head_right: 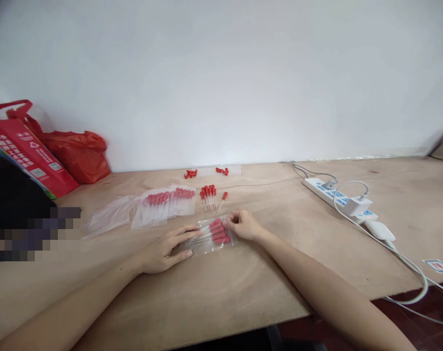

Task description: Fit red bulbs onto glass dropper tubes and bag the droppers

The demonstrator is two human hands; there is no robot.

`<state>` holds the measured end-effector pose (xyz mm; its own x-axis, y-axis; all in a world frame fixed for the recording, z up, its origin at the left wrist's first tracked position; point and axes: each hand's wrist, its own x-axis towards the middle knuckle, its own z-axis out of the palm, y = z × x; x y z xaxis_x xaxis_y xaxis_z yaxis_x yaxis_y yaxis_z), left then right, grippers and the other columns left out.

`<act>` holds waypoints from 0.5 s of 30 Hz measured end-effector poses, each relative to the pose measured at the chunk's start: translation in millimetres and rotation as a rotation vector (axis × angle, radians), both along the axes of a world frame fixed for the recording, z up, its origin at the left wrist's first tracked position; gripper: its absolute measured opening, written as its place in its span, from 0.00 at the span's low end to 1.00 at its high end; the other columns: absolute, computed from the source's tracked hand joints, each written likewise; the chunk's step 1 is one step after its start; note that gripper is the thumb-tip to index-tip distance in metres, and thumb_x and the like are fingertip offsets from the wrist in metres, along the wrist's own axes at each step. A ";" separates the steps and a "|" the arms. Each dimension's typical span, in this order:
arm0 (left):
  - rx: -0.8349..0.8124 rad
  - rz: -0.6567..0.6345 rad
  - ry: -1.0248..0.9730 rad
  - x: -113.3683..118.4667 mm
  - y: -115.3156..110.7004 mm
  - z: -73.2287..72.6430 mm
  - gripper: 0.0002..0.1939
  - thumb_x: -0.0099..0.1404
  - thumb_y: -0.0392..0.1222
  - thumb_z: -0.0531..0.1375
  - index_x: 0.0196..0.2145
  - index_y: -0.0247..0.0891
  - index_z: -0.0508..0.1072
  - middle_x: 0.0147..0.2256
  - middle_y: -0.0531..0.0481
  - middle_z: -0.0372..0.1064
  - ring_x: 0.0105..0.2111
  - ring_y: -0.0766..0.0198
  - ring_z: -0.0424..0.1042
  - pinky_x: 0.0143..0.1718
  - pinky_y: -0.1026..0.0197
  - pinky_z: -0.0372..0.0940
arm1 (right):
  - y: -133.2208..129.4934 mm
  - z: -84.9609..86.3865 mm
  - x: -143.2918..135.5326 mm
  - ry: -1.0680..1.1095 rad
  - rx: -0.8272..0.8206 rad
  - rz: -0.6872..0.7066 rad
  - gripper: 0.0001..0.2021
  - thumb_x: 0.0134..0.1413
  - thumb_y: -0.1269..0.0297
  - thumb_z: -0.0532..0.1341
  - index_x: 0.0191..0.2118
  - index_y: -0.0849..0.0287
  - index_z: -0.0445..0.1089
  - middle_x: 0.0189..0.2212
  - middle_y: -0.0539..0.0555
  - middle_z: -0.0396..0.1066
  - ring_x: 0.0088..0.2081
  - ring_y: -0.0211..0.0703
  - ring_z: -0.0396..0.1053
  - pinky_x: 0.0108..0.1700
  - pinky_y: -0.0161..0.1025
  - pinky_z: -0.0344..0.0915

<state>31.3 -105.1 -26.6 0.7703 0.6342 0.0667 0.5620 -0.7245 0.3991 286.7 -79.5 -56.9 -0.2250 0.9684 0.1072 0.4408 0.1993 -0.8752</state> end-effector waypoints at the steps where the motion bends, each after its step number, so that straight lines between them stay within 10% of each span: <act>1: 0.010 0.001 -0.017 0.0 1.1 0.3 0.23 0.62 0.45 0.50 0.55 0.46 0.55 0.56 0.48 0.51 0.54 0.58 0.54 0.53 0.53 0.52 | 0.2 0.5 1.2 0.070 -0.052 0.017 0.16 0.39 0.53 0.60 0.20 0.61 0.60 0.16 0.45 0.57 0.20 0.30 0.54 0.23 0.31 0.52; 5: 0.229 0.164 -0.138 -12.6 19.4 6.1 0.19 0.62 0.46 0.50 0.50 0.41 0.62 0.51 0.47 0.58 0.51 0.60 0.57 0.52 0.55 0.53 | 0.3 9.8 20.9 0.367 -0.230 0.036 0.17 0.36 0.51 0.62 0.23 0.60 0.59 0.17 0.44 0.60 0.19 0.30 0.56 0.23 0.31 0.55; 8: 0.421 0.588 -0.154 -44.0 43.5 15.2 0.18 0.61 0.44 0.49 0.46 0.35 0.66 0.47 0.44 0.63 0.49 0.59 0.60 0.52 0.57 0.52 | 2.5 18.1 48.7 0.505 -0.259 -0.028 0.16 0.35 0.53 0.64 0.24 0.59 0.59 0.18 0.45 0.62 0.19 0.31 0.60 0.23 0.31 0.58; 11: 0.356 1.081 0.149 -86.9 63.3 22.0 0.22 0.61 0.46 0.47 0.51 0.33 0.62 0.50 0.42 0.59 0.51 0.55 0.58 0.51 0.56 0.53 | 10.4 20.5 78.4 0.559 -0.202 -0.213 0.13 0.37 0.59 0.64 0.23 0.59 0.60 0.19 0.47 0.64 0.19 0.31 0.61 0.20 0.30 0.58; 15: 0.210 1.233 0.271 -130.1 75.2 17.4 0.34 0.59 0.54 0.48 0.50 0.16 0.59 0.48 0.26 0.59 0.50 0.40 0.58 0.46 0.47 0.55 | 26.5 11.5 101.8 0.565 -0.081 -0.580 0.08 0.43 0.66 0.60 0.21 0.58 0.58 0.18 0.48 0.63 0.19 0.32 0.61 0.20 0.30 0.60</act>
<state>-98.8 -29.9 -9.2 -0.3131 0.9313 0.1862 0.9486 0.2972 0.1085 388.6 -53.0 -45.4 0.3820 0.9239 -0.0207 -0.0580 0.0016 -0.9983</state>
